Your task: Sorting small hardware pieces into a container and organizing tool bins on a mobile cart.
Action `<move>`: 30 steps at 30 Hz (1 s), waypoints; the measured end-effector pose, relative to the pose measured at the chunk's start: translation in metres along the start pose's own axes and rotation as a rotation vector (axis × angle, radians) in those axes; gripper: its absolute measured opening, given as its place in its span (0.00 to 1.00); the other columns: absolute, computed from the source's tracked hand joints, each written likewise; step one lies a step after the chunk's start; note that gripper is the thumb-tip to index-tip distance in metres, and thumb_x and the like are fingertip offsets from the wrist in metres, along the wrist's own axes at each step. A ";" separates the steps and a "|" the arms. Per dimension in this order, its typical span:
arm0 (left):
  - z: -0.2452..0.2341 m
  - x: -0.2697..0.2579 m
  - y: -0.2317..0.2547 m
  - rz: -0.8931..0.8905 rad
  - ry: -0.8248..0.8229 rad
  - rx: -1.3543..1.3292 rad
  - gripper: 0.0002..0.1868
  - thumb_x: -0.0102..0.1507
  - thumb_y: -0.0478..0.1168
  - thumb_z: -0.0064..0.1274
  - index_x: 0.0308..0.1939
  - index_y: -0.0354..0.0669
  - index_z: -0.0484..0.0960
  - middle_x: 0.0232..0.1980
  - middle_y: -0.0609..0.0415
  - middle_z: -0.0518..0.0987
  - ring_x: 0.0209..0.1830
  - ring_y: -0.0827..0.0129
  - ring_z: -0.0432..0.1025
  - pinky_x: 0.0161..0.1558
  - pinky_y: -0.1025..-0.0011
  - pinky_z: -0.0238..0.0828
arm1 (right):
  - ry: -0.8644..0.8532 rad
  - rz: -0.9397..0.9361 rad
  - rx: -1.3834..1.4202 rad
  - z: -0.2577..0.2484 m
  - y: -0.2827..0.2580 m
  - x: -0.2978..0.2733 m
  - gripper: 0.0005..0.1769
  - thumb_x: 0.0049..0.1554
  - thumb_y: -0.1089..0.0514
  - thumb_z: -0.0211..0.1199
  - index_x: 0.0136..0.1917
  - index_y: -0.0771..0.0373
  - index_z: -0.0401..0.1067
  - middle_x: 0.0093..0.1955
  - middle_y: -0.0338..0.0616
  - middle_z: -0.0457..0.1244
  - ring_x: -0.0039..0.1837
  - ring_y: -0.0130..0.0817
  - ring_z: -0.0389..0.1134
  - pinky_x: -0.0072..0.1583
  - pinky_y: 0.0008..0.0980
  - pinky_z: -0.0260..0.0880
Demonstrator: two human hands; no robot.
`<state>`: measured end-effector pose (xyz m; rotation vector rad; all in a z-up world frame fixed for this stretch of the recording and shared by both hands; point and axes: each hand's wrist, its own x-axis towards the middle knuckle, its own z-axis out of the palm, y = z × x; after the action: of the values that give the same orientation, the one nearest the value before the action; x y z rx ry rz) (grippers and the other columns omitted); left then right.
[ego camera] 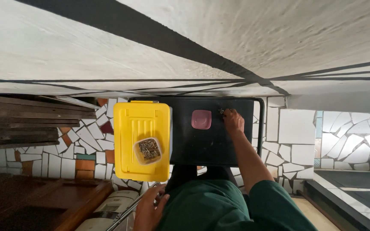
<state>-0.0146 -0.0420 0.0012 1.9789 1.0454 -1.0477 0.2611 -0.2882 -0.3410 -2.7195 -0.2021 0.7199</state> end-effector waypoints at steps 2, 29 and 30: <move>-0.005 -0.005 0.010 -0.008 -0.002 0.020 0.24 0.66 0.47 0.55 0.68 0.66 0.74 0.62 0.65 0.79 0.52 0.75 0.78 0.52 0.72 0.79 | -0.007 -0.019 -0.033 0.004 0.003 0.001 0.10 0.61 0.57 0.60 0.57 0.55 0.74 0.55 0.50 0.66 0.54 0.55 0.71 0.50 0.52 0.72; -0.016 -0.017 0.030 0.465 0.180 -0.278 0.20 0.64 0.46 0.56 0.61 0.54 0.82 0.51 0.60 0.85 0.42 0.74 0.79 0.43 0.73 0.77 | -0.265 -0.230 1.580 -0.130 -0.068 -0.125 0.04 0.59 0.61 0.67 0.46 0.58 0.73 0.38 0.40 0.65 0.38 0.29 0.68 0.41 0.26 0.69; -0.019 -0.020 0.035 0.648 0.230 -0.418 0.19 0.63 0.43 0.58 0.57 0.48 0.85 0.46 0.56 0.86 0.41 0.73 0.79 0.41 0.74 0.77 | -0.353 -0.369 1.570 -0.150 -0.087 -0.147 0.03 0.59 0.63 0.66 0.45 0.59 0.72 0.35 0.42 0.65 0.36 0.30 0.67 0.38 0.25 0.63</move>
<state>0.0151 -0.0495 0.0336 1.9027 0.5879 -0.2354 0.2053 -0.2786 -0.1208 -1.0332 -0.1138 0.7364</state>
